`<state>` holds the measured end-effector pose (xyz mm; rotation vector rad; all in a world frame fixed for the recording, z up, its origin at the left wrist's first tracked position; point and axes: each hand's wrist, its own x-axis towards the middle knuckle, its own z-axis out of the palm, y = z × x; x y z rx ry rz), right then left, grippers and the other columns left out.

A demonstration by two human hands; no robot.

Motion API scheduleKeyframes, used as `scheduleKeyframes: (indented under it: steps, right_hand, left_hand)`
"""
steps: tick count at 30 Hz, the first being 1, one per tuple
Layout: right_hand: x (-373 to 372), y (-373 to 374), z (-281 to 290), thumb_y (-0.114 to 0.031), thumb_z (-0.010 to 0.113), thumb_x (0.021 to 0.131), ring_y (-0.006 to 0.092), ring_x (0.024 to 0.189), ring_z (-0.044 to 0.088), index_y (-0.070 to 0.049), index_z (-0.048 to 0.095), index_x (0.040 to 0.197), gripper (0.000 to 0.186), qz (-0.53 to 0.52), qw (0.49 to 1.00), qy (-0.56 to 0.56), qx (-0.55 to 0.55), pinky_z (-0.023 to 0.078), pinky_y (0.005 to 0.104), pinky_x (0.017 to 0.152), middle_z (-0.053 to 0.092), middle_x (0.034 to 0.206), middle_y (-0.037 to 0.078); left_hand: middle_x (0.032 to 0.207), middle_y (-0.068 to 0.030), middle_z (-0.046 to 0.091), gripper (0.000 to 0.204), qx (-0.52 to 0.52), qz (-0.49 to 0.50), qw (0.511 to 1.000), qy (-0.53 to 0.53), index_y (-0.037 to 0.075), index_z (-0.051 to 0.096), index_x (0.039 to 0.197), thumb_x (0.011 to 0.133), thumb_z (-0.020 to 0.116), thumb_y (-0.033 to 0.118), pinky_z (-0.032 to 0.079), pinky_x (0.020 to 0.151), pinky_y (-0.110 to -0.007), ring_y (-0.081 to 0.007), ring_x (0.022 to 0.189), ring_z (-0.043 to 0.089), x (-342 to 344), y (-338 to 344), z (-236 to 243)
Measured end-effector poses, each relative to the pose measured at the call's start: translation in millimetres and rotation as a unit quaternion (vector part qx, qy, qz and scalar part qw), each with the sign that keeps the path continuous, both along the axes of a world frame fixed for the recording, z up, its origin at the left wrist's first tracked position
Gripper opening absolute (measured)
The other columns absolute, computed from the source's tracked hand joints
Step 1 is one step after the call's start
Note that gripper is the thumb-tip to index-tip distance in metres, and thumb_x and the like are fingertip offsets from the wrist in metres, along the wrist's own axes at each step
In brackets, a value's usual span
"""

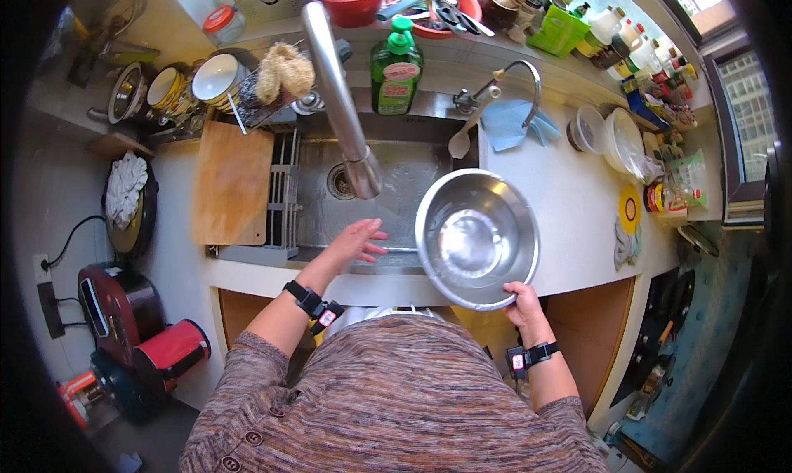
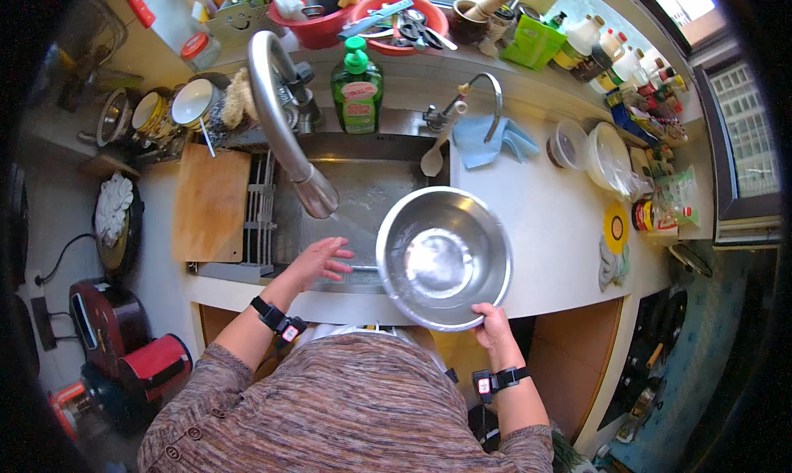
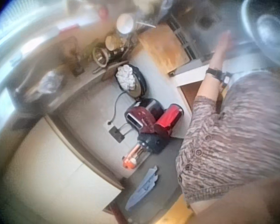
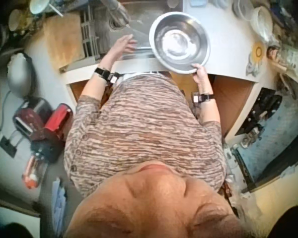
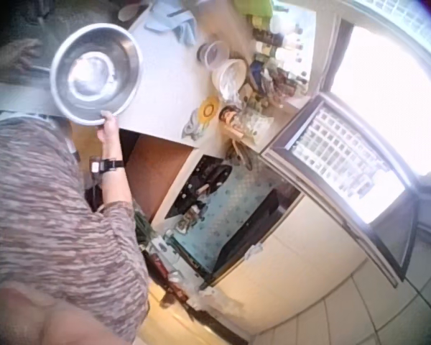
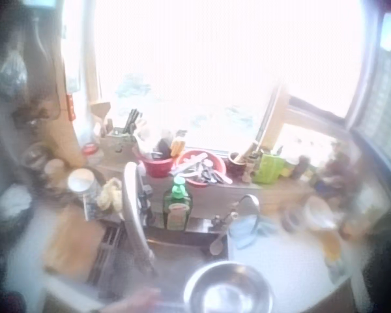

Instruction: The person slices peeled potatoes on a cutting board and places them into a pot. They then wash the knife, cutting board, and a metal bowl in the sink, and finally wash a pot lid and strainer with a sponge.

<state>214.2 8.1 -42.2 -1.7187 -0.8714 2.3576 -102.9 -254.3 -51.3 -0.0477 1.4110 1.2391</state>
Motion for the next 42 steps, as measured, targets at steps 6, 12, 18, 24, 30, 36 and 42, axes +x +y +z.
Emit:
scheduleKeyframes:
  steps: [6, 12, 18, 24, 30, 36, 42]
  right_hand:
    - [-81.7, -24.2, -3.7, -0.012, 0.059, 0.077, 0.0203, 0.044, 0.053, -0.005, 0.052, 0.073, 0.010, 0.185, 0.959, -0.029, -0.213, 0.046, 0.0294, 0.041, 0.055, 0.058, 0.006]
    - [-140.9, -47.4, -55.0, -0.019, 0.051, 0.080, 0.0151, 0.041, 0.050, 0.007, 0.060, 0.084, 0.028, 0.262, 0.873, -0.026, -0.410, 0.046, 0.0215, 0.039, 0.056, 0.058, 0.007]
    - [-164.6, -87.4, -83.8, -0.014, 0.054, 0.080, 0.0133, 0.041, 0.048, -0.005, 0.053, 0.069, 0.014, 0.211, 0.870, 0.019, -0.446, 0.041, 0.0203, 0.038, 0.053, 0.055, 0.003]
    - [-191.9, -111.2, -85.2, -0.014, 0.059, 0.083, 0.0123, 0.041, 0.038, -0.012, 0.049, 0.063, 0.022, 0.228, 0.899, -0.019, -0.373, 0.036, 0.0247, 0.039, 0.044, 0.052, -0.002]
    - [-226.7, -69.8, -89.2, -0.016, 0.059, 0.085, 0.0219, 0.060, 0.061, 0.001, 0.058, 0.091, 0.017, 0.252, 0.961, -0.014, -0.108, 0.046, 0.0337, 0.044, 0.060, 0.075, 0.011]
    - [-231.7, -116.7, -62.2, -0.020, 0.063, 0.085, 0.0164, 0.049, 0.048, -0.004, 0.057, 0.082, 0.017, 0.269, 0.961, -0.005, -0.068, 0.037, 0.0279, 0.041, 0.056, 0.070, 0.005]
    - [-239.4, -79.2, -69.2, -0.012, 0.060, 0.084, 0.0239, 0.057, 0.061, 0.006, 0.058, 0.093, 0.021, 0.263, 0.965, 0.014, 0.011, 0.049, 0.0354, 0.048, 0.062, 0.075, 0.012]
  left_hand:
    - [0.130, -0.0128, 0.052, 0.081, 0.022, 0.023, 0.999, -0.028, 0.010, 0.039, 0.138, 0.087, 0.031, 0.072, 0.052, 0.080, -0.044, -0.0279, 0.106, 0.059, 0.6, -21.5, 23.9]
    - [0.123, -0.0119, 0.056, 0.086, -0.096, 0.084, 0.991, -0.025, 0.009, 0.049, 0.131, 0.082, 0.031, 0.078, 0.050, 0.078, -0.048, -0.0285, 0.103, 0.057, -30.0, -42.4, 43.6]
    - [0.131, -0.0187, 0.045, 0.108, -0.069, 0.189, 0.968, 0.152, 0.000, 0.002, 0.147, 0.080, 0.057, 0.064, 0.050, 0.078, -0.045, -0.0261, 0.106, 0.054, -7.6, -35.2, 50.7]
    - [0.126, -0.0220, 0.049, 0.073, -0.068, 0.214, 0.956, 0.190, -0.004, 0.021, 0.140, 0.077, 0.057, 0.008, 0.056, 0.070, -0.034, -0.0264, 0.100, 0.061, 3.3, -42.2, 42.7]
    - [0.101, -0.0148, 0.060, 0.053, 0.022, 0.216, 0.973, 0.074, -0.003, 0.043, 0.122, 0.070, 0.054, 0.001, 0.059, 0.070, -0.040, -0.0288, 0.083, 0.066, -17.7, -56.7, 45.2]
    - [0.094, -0.0108, 0.061, 0.039, -0.092, 0.376, 0.915, 0.116, -0.004, 0.053, 0.112, 0.074, 0.056, 0.003, 0.057, 0.064, -0.038, -0.0254, 0.080, 0.063, 42.2, -28.2, 5.0]
    - [0.100, -0.0123, 0.061, 0.041, -0.040, 0.261, 0.964, 0.028, 0.000, 0.052, 0.114, 0.073, 0.055, -0.001, 0.057, 0.067, -0.039, -0.0269, 0.083, 0.063, 0.6, -61.1, 41.2]
